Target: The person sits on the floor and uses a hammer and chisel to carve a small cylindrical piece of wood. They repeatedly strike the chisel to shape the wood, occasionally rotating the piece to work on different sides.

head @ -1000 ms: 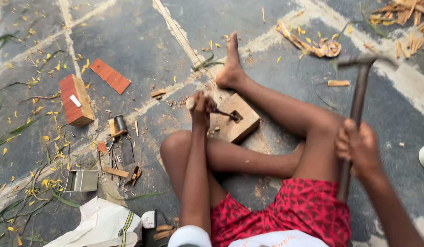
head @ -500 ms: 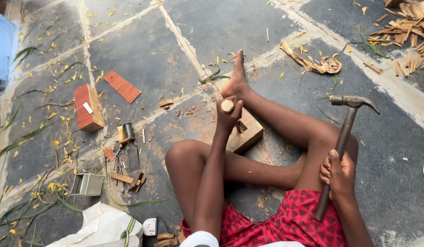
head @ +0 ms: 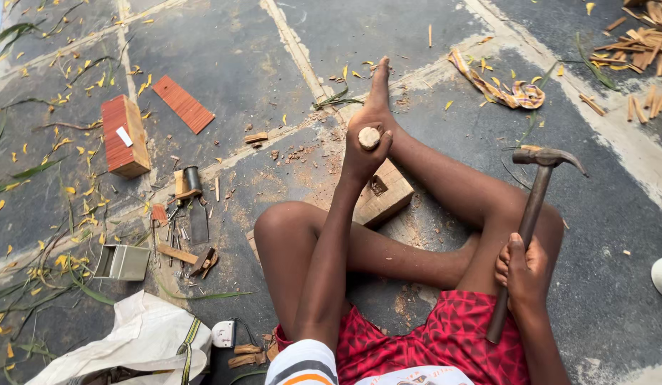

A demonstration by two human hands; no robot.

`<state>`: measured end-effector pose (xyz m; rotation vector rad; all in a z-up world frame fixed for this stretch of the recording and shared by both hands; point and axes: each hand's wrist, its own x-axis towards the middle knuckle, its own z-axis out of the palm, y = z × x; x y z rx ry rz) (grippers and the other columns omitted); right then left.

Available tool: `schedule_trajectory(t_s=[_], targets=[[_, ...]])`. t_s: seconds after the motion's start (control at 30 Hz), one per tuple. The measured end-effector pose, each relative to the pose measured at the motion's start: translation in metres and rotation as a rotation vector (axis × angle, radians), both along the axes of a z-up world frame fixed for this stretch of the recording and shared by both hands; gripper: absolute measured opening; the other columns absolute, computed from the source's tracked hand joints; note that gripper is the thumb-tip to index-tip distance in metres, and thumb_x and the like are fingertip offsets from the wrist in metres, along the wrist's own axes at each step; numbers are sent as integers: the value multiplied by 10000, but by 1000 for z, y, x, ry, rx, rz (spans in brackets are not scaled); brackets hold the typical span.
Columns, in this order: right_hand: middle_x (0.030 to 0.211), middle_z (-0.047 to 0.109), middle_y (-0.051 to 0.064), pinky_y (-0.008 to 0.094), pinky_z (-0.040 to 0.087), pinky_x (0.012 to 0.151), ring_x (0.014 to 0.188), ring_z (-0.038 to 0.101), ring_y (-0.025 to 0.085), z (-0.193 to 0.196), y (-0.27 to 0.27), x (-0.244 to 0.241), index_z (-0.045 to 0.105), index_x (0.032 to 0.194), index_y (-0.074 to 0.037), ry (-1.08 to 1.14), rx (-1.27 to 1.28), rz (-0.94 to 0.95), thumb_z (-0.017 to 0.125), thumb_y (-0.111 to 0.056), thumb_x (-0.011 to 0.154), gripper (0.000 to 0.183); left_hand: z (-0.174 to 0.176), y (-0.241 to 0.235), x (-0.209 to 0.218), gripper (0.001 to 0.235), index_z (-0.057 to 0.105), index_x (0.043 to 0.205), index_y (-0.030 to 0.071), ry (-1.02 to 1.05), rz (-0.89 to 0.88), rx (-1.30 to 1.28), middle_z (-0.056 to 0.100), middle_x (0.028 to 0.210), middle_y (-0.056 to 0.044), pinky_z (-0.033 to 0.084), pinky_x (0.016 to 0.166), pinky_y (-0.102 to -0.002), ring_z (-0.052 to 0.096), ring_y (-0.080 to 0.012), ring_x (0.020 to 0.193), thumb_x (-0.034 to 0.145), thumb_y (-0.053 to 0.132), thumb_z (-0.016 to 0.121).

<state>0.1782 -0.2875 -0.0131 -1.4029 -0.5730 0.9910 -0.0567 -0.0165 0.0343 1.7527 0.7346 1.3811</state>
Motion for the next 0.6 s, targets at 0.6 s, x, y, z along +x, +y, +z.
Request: schedule_trajectory(t_s=[0.6], targets=[[671,396,-36,201,275,387,484,369,33,-7,2,-3,419,960,-111,-34,-37,-10,478,-254,1107,213,-33,12,7,142,624,756,54,-39,98,-110,640,674,22,517,568,-253,635,-80,609,866,84,708]])
